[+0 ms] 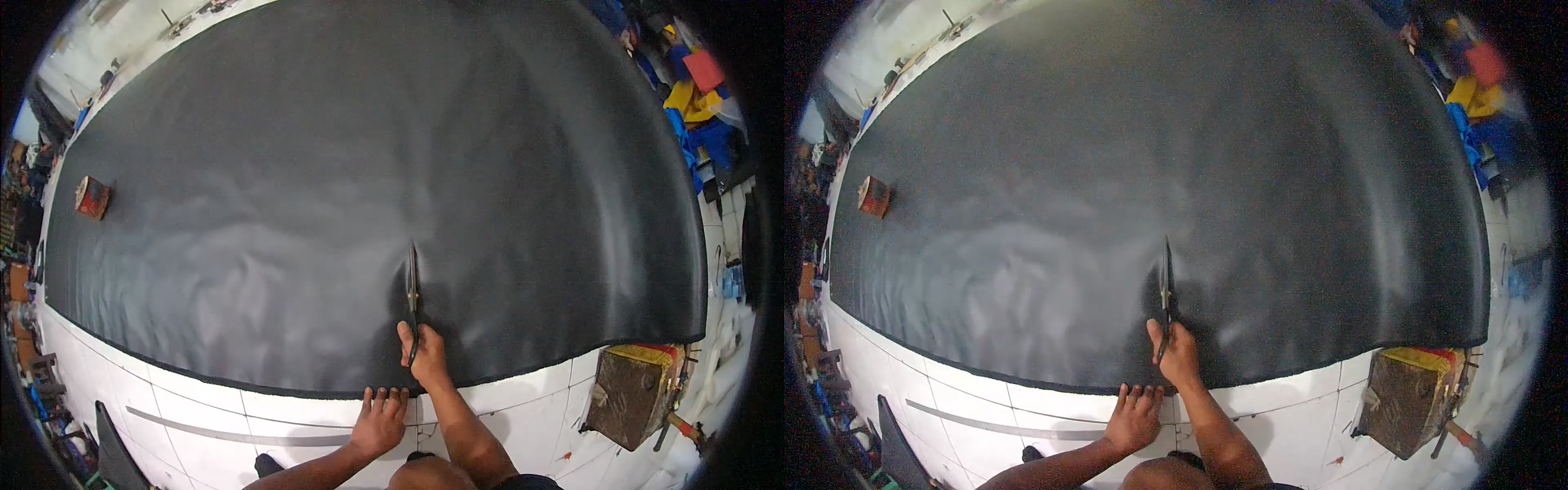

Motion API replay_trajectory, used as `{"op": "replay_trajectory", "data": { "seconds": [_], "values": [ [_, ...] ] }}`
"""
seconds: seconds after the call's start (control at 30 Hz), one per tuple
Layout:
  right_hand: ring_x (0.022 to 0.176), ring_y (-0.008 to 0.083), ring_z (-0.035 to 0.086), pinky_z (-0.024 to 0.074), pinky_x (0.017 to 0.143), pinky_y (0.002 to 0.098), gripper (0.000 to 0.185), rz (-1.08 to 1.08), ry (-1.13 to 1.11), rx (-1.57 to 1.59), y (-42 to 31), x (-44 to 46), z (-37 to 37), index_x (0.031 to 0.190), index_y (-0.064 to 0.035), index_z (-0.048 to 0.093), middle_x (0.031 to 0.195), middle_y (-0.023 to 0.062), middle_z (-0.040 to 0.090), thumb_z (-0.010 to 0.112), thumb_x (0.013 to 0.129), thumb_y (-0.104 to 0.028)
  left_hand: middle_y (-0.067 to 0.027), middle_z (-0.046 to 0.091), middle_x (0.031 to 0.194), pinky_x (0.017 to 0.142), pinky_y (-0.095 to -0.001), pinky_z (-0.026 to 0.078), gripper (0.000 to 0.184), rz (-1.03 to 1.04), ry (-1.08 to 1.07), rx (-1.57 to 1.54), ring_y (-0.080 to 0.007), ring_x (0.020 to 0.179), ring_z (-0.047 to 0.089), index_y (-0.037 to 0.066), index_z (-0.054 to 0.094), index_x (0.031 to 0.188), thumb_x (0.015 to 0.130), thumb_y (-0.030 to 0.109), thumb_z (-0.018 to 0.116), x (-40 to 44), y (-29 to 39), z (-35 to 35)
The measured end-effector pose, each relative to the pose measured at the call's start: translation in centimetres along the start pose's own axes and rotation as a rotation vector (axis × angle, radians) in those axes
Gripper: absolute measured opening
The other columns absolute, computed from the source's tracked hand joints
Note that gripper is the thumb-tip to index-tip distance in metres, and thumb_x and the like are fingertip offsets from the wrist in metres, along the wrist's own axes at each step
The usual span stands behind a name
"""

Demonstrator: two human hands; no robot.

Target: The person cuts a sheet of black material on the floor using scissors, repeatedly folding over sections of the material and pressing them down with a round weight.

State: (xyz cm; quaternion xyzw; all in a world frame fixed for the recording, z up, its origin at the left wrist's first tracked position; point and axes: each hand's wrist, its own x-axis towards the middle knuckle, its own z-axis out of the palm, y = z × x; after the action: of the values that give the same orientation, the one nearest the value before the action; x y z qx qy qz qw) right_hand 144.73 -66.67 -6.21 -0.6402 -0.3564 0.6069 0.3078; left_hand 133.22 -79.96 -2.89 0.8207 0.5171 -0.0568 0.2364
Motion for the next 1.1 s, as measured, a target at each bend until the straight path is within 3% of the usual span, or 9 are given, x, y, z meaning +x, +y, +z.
{"op": "replay_trajectory", "data": {
  "seconds": [0.2, 0.27, 0.47, 0.67, 0.77, 1.1],
  "values": [
    [0.046, 0.0138, 0.052, 0.042, 0.048, 0.031, 0.048, -0.006, -0.03, 0.048, -2.0, 2.1, -0.3, 0.072, -0.0072, 0.051, 0.052, 0.0021, 0.05, 0.062, 0.093, -0.049, -0.0211, 0.05, 0.133, 0.11, -0.061, 0.028, 0.066, -0.001, 0.019, 0.0, -0.0417, 0.124, 0.046, 0.0, 0.043, 0.141, 0.084, 0.028, 0.06, -0.3, -0.1, 0.7],
    [0.047, 0.0103, 0.046, 0.0374, 0.045, 0.0278, 0.048, -0.005, -0.015, 0.06, -4.2, 2.7, 0.1, 0.073, -0.0103, 0.049, 0.056, -0.0011, 0.046, 0.062, 0.092, -0.053, -0.0206, 0.049, 0.133, 0.109, -0.0607, 0.029, 0.067, 0.004, -0.013, 0.016, -0.0411, 0.123, 0.047, 0.0, 0.042, 0.141, 0.083, 0.028, 0.06, -0.2, 0.0, 0.3],
    [0.046, 0.0096, 0.046, 0.0378, 0.045, 0.0272, 0.048, 0.013, -0.072, 0.087, -6.0, 8.1, 0.1, 0.072, -0.0107, 0.049, 0.055, -0.0011, 0.046, 0.063, 0.092, -0.053, -0.0212, 0.048, 0.133, 0.11, -0.0598, 0.029, 0.067, -0.005, -0.015, 0.001, -0.0405, 0.122, 0.047, 0.0, 0.041, 0.142, 0.083, 0.027, 0.06, 0.0, 0.0, 0.2],
    [0.045, 0.0101, 0.046, 0.0381, 0.044, 0.027, 0.048, -0.015, 0.017, 0.058, -6.0, 8.7, 1.0, 0.075, -0.01, 0.052, 0.055, -0.0005, 0.047, 0.065, 0.09, -0.054, -0.0204, 0.048, 0.132, 0.109, -0.061, 0.029, 0.066, 0.001, 0.03, -0.039, -0.0387, 0.123, 0.046, -0.003, 0.042, 0.141, 0.082, 0.022, 0.059, -0.2, -0.1, 0.3],
    [0.045, 0.0101, 0.045, 0.038, 0.044, 0.0269, 0.049, -0.028, -0.01, 0.023, -7.2, 9.9, 0.6, 0.074, -0.0099, 0.052, 0.055, -0.0004, 0.047, 0.064, 0.09, -0.055, -0.0226, 0.046, 0.136, 0.111, -0.0612, 0.026, 0.067, -0.007, -0.065, -0.01, -0.0411, 0.127, 0.043, -0.002, 0.038, 0.143, 0.086, 0.027, 0.057, -0.1, 0.0, 0.3],
    [0.047, 0.0098, 0.047, 0.0389, 0.044, 0.0259, 0.05, -0.09, -0.013, 0.01, -12.3, 17.2, 0.8, 0.07, -0.0086, 0.054, 0.058, -0.0003, 0.049, 0.065, 0.089, -0.053, -0.0216, 0.045, 0.136, 0.111, -0.0609, 0.026, 0.067, -0.018, -0.054, -0.039, -0.0412, 0.125, 0.044, -0.001, 0.038, 0.143, 0.085, 0.026, 0.058, -0.1, 0.0, 0.4]
  ]
}}
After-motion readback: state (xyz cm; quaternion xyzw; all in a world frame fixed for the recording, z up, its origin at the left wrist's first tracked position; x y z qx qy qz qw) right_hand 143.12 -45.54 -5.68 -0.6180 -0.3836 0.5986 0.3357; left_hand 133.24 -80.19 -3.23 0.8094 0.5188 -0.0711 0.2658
